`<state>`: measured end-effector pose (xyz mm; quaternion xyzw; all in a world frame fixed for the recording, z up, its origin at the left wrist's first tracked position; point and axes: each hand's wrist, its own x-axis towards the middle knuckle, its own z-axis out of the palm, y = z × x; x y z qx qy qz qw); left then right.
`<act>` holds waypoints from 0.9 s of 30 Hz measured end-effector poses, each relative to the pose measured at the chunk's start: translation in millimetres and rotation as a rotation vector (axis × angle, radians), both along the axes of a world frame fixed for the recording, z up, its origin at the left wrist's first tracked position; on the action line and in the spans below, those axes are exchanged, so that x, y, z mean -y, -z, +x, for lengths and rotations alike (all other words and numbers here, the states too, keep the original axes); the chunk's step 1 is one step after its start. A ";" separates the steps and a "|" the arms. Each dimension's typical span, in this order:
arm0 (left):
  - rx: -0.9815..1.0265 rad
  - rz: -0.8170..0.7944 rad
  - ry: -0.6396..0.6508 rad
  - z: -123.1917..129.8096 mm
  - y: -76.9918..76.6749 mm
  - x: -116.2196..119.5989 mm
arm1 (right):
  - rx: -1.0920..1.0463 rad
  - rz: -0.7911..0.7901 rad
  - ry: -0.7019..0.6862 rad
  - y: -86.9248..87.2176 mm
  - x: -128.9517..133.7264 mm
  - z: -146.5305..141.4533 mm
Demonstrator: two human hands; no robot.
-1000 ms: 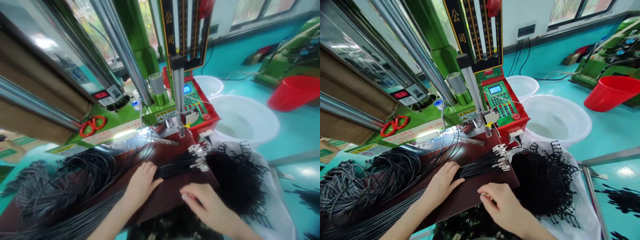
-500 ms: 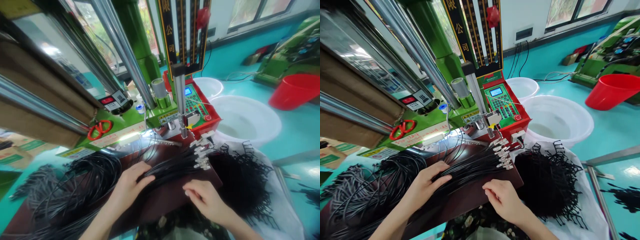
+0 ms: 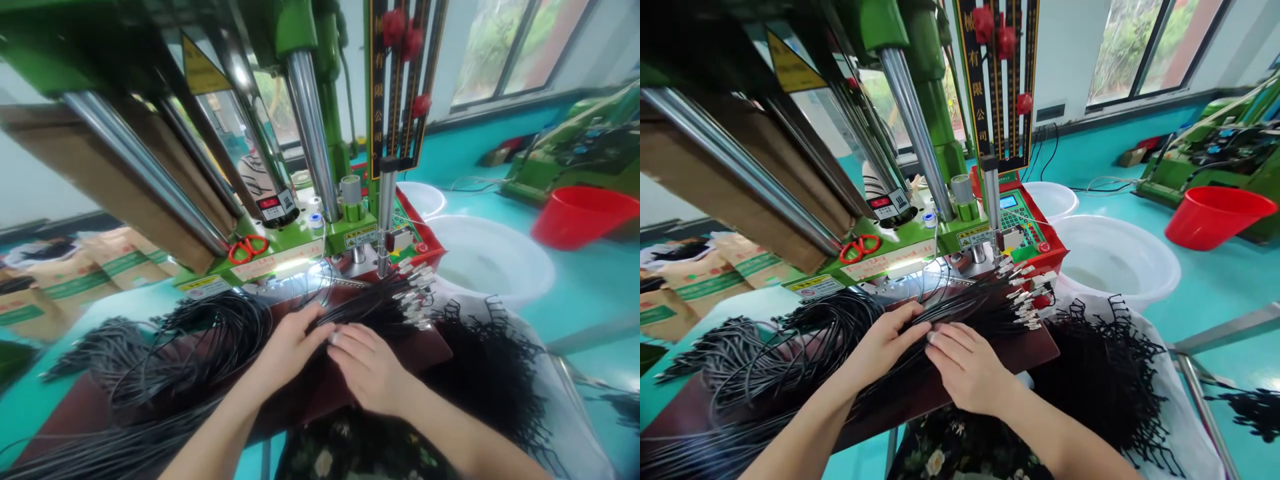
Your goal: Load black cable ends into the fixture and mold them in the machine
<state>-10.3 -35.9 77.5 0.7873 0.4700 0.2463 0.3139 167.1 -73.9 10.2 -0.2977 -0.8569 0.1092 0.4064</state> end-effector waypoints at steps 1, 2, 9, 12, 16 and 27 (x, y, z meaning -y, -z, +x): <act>0.017 -0.002 0.005 -1.0 -1.6 0.9 | 0.051 -0.011 0.015 3.4 -6.0 -5.7; 0.038 -0.011 0.011 -2.5 -3.6 1.9 | 0.089 -0.048 0.063 9.1 -11.9 -10.0; 0.267 -0.062 -0.015 -16.0 -13.8 6.7 | 0.169 -0.262 0.275 38.3 -21.9 -9.9; 0.293 -0.076 -0.029 -15.0 -8.0 5.4 | 0.150 -0.269 0.245 21.2 -13.7 -6.1; 0.282 -0.086 -0.034 -7.6 1.1 3.9 | -0.069 -0.508 0.146 -7.4 -7.0 -0.1; 0.296 -0.304 0.045 12.0 36.9 2.0 | -1.368 -0.999 -0.177 -30.9 -28.2 22.5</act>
